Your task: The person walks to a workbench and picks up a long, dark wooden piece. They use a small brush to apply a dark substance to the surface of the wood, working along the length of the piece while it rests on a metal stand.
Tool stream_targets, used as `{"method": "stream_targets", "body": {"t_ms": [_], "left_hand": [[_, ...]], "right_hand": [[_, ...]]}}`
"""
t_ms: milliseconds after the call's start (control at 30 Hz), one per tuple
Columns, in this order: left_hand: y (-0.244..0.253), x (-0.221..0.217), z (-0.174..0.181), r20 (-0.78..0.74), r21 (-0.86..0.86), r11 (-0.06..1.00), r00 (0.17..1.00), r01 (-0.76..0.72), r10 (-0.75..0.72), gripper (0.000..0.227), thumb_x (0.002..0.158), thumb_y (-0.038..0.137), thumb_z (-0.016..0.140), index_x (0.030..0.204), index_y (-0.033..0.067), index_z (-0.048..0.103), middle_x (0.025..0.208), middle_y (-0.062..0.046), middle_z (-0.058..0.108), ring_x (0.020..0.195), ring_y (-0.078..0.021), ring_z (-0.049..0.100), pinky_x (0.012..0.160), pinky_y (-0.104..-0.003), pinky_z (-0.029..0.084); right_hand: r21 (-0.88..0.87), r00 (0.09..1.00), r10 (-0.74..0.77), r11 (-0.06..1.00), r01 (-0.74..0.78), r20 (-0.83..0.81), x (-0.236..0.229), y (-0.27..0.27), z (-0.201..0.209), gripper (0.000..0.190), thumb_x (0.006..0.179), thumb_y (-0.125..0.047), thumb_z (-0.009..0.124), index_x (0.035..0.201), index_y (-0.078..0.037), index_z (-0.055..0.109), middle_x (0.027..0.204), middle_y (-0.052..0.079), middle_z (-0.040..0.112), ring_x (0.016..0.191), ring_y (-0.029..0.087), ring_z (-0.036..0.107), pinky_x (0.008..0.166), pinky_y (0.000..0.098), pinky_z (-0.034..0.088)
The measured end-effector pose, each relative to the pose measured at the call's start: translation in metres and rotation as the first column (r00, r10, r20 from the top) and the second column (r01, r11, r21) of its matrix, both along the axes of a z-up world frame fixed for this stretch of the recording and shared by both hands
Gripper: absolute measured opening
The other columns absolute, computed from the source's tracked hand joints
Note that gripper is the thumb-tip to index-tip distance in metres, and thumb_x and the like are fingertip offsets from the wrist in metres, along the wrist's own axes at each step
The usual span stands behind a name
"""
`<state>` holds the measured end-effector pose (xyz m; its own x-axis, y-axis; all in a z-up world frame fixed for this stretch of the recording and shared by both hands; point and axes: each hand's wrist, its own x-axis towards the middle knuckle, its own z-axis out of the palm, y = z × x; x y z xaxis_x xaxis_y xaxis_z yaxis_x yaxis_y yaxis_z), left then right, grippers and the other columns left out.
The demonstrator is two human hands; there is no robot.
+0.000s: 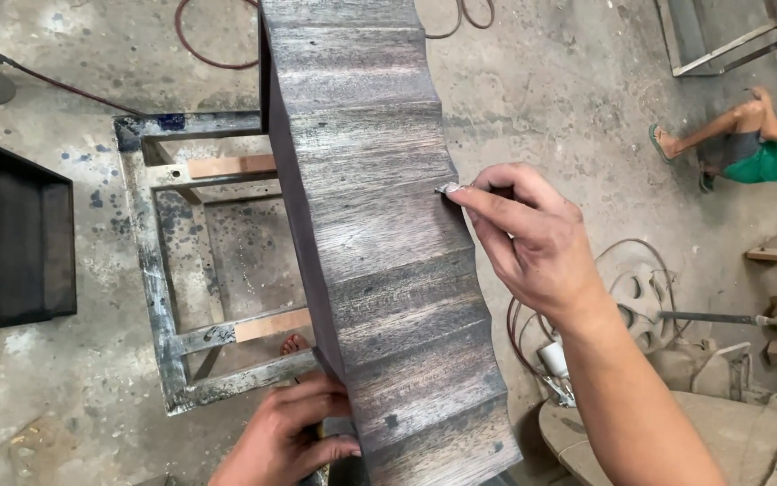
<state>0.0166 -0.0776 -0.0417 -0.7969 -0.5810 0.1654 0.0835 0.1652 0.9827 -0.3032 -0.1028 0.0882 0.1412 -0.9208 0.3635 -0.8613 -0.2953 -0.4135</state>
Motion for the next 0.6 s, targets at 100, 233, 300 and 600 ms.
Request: {"method": "stream_targets", "body": {"t_ms": [100, 233, 300, 600], "left_hand": [[-0.002, 0.0, 0.0, -0.038, 0.008, 1.0, 0.999, 0.009, -0.009, 0.039, 0.09, 0.044, 0.071, 0.098, 0.0062, 0.076, 0.099, -0.008, 0.075, 0.089, -0.0234, 0.078, 0.071, -0.036, 0.062], [-0.003, 0.001, 0.002, 0.01, -0.007, 1.0, 1.0, 0.02, -0.02, 0.038, 0.089, 0.044, 0.072, 0.093, 0.0071, 0.076, 0.093, -0.007, 0.076, 0.085, -0.0212, 0.078, 0.068, -0.034, 0.065], [-0.004, -0.001, 0.004, 0.028, 0.0, 1.0, 0.999, 0.023, -0.023, 0.037, 0.089, 0.045, 0.072, 0.091, 0.0079, 0.077, 0.091, -0.005, 0.077, 0.083, -0.0201, 0.079, 0.067, -0.034, 0.065], [-0.01, -0.002, 0.01, 0.018, 0.046, 0.998, 0.999, 0.048, -0.049, 0.039, 0.089, 0.046, 0.072, 0.093, 0.0074, 0.079, 0.094, -0.006, 0.078, 0.084, -0.0213, 0.08, 0.068, -0.035, 0.064]], "right_hand": [[-0.003, 1.0, 0.004, 1.0, -0.004, -0.023, 0.0, 0.0, -0.002, 0.025, 0.102, 0.008, 0.069, 0.123, -0.005, 0.073, 0.11, 0.013, 0.06, 0.089, 0.022, 0.061, 0.073, 0.0304, 0.049], [-0.033, 0.989, -0.011, 0.999, 0.007, -0.15, 0.0, 0.005, -0.002, 0.026, 0.103, 0.005, 0.068, 0.125, -0.009, 0.072, 0.113, 0.013, 0.061, 0.096, 0.026, 0.068, 0.076, 0.0319, 0.06], [-0.037, 0.982, -0.012, 0.999, 0.005, -0.189, 0.001, 0.006, 0.003, 0.025, 0.103, 0.004, 0.067, 0.125, -0.007, 0.073, 0.115, 0.015, 0.061, 0.098, 0.028, 0.07, 0.077, 0.0337, 0.063], [0.003, 0.988, -0.038, 0.999, 0.039, -0.15, 0.01, 0.007, 0.019, 0.031, 0.104, 0.009, 0.064, 0.129, -0.009, 0.067, 0.114, 0.013, 0.061, 0.094, 0.024, 0.066, 0.075, 0.03, 0.056]]}}
